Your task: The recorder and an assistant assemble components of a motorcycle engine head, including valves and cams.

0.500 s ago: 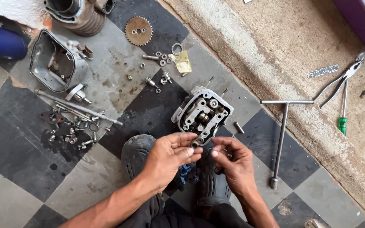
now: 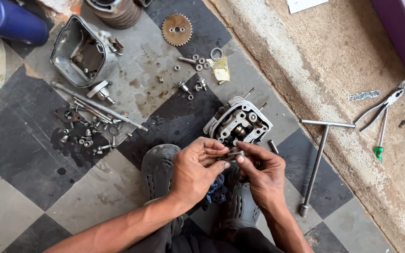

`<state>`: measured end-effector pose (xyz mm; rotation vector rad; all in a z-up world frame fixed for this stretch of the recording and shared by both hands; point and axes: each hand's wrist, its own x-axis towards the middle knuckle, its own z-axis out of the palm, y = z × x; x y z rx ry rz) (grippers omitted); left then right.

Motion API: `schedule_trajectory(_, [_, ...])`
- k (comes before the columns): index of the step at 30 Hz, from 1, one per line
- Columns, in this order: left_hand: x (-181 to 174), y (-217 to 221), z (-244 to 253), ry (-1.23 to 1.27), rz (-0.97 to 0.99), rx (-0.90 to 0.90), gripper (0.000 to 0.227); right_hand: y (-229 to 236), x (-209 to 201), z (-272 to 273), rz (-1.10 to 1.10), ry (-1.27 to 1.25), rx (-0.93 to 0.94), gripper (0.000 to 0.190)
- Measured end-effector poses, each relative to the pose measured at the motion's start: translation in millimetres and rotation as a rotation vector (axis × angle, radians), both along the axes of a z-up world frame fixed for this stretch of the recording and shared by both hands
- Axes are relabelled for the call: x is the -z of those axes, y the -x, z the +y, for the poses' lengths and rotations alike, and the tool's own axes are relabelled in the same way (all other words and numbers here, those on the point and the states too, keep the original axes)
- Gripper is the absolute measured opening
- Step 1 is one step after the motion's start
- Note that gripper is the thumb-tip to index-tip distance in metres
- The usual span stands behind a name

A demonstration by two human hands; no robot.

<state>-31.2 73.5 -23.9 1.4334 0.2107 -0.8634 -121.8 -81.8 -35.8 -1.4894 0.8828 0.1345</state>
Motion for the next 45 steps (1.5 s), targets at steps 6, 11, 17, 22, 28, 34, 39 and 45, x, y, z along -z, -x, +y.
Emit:
schedule_trajectory(6, [-14.7, -10.8, -0.9, -0.072, -0.164, 0.151, 0.030, 4.2, -0.4, -4.4, -0.077, -0.217, 0.182, 0.035])
schedule_trajectory(11, [2.3, -1.4, 3.3, -0.037, -0.032, 0.101, 0.022, 4.3, 4.3, -3.7, -0.229, -0.141, 0.121, 0.036])
schedule_trajectory(17, [41.9, 21.3, 10.3, 0.032, 0.293, 0.001, 0.023, 16.0, 15.5, -3.4, -0.249, -0.088, 0.072, 0.028])
schedule_trajectory(22, [40.3, 19.6, 8.3, 0.067, 0.458, -0.130, 0.018, 9.9, 15.3, 3.0, -0.092, 0.149, 0.058, 0.026])
schedule_trajectory(28, [40.7, 13.4, -6.2, 0.079, 0.495, -0.281, 0.014, -11.7, 11.0, 6.5, -0.187, 0.353, -0.046, 0.019])
schedule_trajectory(34, [39.9, 10.9, -8.9, 0.064, 0.497, -0.307, 0.015, -12.2, 15.9, 7.4, -0.156, 0.520, -0.131, 0.018])
schedule_trajectory(39, [46.2, 15.5, -12.4, -0.008, 0.450, -0.311, 0.017, -19.9, 11.5, 6.6, -0.097, 0.670, -0.137, 0.028])
schedule_trajectory(45, [53.2, 19.6, -13.8, -0.039, 0.417, -0.337, 0.022, -14.0, 19.5, 1.7, -0.143, 0.688, -0.178, 0.028])
